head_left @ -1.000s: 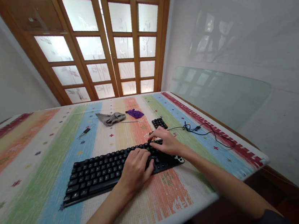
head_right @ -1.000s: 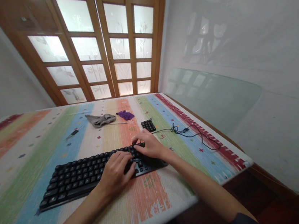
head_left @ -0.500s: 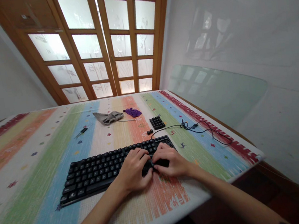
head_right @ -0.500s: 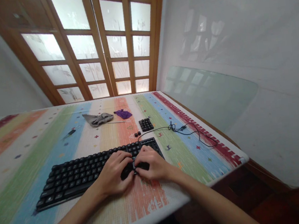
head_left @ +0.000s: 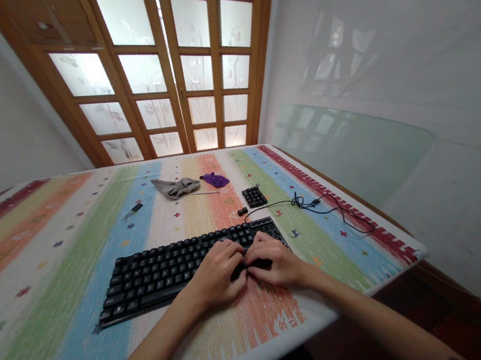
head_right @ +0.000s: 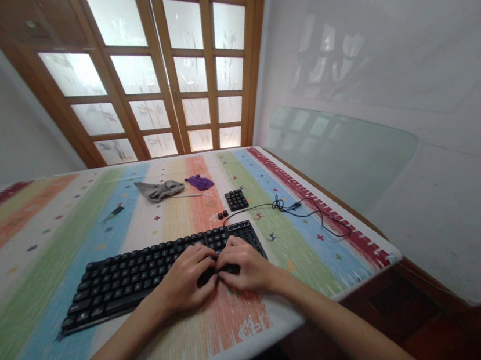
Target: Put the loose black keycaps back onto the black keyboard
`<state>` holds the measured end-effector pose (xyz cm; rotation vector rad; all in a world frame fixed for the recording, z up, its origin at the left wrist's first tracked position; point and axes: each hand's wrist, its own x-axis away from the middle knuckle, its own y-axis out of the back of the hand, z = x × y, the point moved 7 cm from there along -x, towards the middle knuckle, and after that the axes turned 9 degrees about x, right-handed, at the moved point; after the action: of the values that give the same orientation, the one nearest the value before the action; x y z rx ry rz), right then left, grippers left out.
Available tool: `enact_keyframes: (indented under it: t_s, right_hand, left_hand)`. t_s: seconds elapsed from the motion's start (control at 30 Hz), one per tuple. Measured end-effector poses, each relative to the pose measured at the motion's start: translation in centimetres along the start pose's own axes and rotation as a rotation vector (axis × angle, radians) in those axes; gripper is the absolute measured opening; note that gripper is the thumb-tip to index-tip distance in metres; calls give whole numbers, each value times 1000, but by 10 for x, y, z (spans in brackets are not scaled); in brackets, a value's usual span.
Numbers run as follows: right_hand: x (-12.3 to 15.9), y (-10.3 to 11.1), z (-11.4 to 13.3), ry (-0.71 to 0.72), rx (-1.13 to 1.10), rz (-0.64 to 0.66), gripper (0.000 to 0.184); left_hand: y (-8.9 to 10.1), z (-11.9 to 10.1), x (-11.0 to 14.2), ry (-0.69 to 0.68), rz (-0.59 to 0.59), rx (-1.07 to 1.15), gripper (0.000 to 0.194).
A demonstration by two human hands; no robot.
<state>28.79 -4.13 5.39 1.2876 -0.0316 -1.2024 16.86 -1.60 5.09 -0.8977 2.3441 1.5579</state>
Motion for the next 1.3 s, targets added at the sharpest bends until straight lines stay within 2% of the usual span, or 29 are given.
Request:
enact_keyframes:
  t_s: [0.3,0.47,0.67,0.8,0.9,1.03,1.2,1.3]
  right_hand:
    - [-2,-3,6,73,166,92,10]
    - [0,-8,4,120,217,79,11]
    - [-2,-8,-3,9,116,87,11]
    - [-12,4,-8,2,2,58,12]
    - [-24,16,-28,-64,28,1,8]
    - [-42,23,-69,-178,213,-18,13]
    - [-63,11,-115,-300,332,45,15]
    - [-69,0,-130,-369,366,104,11]
  left_hand:
    - [-1,-2,-1,-31,5,-34,10]
    - [-6,-2,-1,-20,43,-72,9]
    - [-6,-4,-2,-24,41,-99,8]
    - [-7,-4,-1,-27,24,-114,11]
    - [-8,-4,-1,-30,23,-135,9]
    - [-9,-3,0,-31,23,-137,7]
    - [-10,-4,0,-15,52,-138,10]
    - [-11,-3,0,-11,69,-150,10]
